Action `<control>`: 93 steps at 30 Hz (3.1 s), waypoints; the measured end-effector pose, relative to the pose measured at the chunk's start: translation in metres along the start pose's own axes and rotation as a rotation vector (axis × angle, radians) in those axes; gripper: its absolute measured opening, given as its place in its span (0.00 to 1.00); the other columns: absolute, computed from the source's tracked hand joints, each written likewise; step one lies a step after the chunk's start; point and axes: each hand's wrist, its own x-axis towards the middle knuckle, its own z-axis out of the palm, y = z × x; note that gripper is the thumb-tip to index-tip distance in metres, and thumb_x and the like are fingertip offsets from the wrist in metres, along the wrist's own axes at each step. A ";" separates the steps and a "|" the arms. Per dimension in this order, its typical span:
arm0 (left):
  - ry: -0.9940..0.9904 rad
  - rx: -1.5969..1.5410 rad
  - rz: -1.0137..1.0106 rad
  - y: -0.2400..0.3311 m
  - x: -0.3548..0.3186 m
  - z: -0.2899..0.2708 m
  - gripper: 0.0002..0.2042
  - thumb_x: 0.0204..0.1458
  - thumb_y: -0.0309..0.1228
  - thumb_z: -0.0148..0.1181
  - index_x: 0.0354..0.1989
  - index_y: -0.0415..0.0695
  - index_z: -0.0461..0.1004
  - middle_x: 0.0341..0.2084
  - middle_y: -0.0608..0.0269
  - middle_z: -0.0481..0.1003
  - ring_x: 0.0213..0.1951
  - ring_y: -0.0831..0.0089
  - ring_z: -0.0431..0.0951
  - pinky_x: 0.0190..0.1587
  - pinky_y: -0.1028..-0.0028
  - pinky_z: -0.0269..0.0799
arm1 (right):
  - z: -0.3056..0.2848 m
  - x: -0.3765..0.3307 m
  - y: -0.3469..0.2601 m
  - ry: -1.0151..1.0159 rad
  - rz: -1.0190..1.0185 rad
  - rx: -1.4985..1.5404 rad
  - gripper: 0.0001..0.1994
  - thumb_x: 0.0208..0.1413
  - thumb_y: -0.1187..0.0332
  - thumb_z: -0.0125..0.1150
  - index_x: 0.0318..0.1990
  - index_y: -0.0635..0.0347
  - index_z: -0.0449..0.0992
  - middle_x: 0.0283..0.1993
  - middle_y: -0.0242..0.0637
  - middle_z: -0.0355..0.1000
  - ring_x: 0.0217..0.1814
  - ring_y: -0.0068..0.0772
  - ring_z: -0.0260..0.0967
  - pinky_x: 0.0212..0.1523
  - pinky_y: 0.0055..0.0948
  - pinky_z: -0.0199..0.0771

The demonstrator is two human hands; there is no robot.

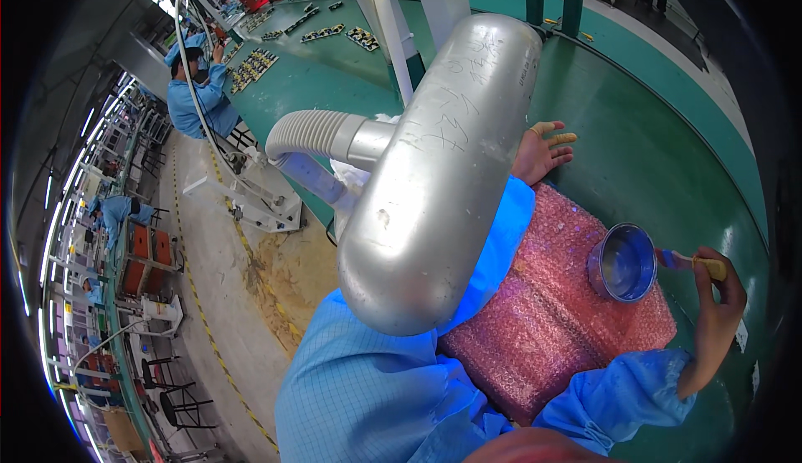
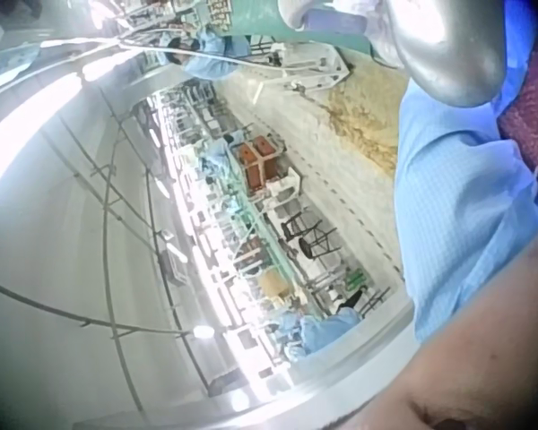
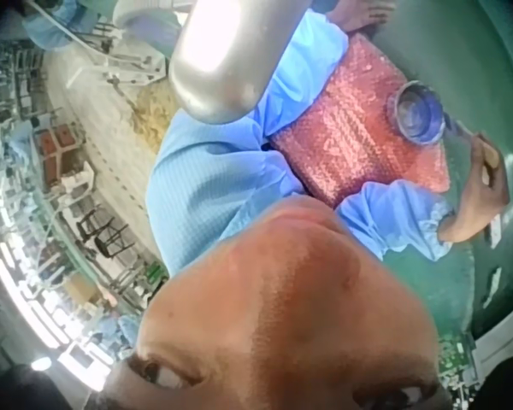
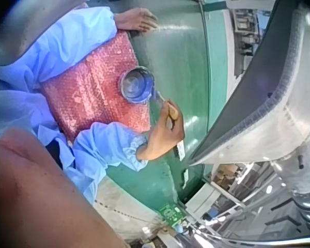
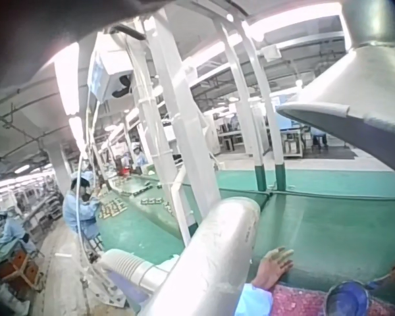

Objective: Applying a liquid coating to specific components on printed circuit boards using a small brush.

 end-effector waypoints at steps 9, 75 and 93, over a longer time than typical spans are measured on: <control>-0.006 0.009 -0.014 0.000 0.000 0.001 0.19 0.57 0.39 0.46 0.54 0.44 0.59 0.49 0.48 0.68 0.41 0.62 0.71 0.47 0.65 0.72 | -0.002 0.000 0.001 -0.002 0.023 -0.026 0.10 0.54 0.68 0.62 0.42 0.63 0.78 0.36 0.34 0.75 0.43 0.27 0.70 0.52 0.28 0.64; -0.016 0.016 -0.003 0.002 -0.004 0.001 0.18 0.57 0.39 0.46 0.53 0.44 0.58 0.49 0.48 0.68 0.40 0.62 0.72 0.46 0.64 0.71 | 0.006 -0.001 -0.002 -0.026 0.020 -0.045 0.11 0.55 0.68 0.62 0.42 0.63 0.78 0.36 0.35 0.75 0.42 0.26 0.71 0.50 0.27 0.65; -0.025 0.016 0.001 0.000 -0.003 0.000 0.18 0.58 0.39 0.46 0.53 0.44 0.59 0.48 0.49 0.69 0.40 0.62 0.72 0.46 0.64 0.72 | 0.010 -0.001 -0.005 -0.046 0.014 -0.044 0.10 0.55 0.69 0.62 0.42 0.64 0.78 0.36 0.35 0.75 0.42 0.26 0.70 0.49 0.27 0.66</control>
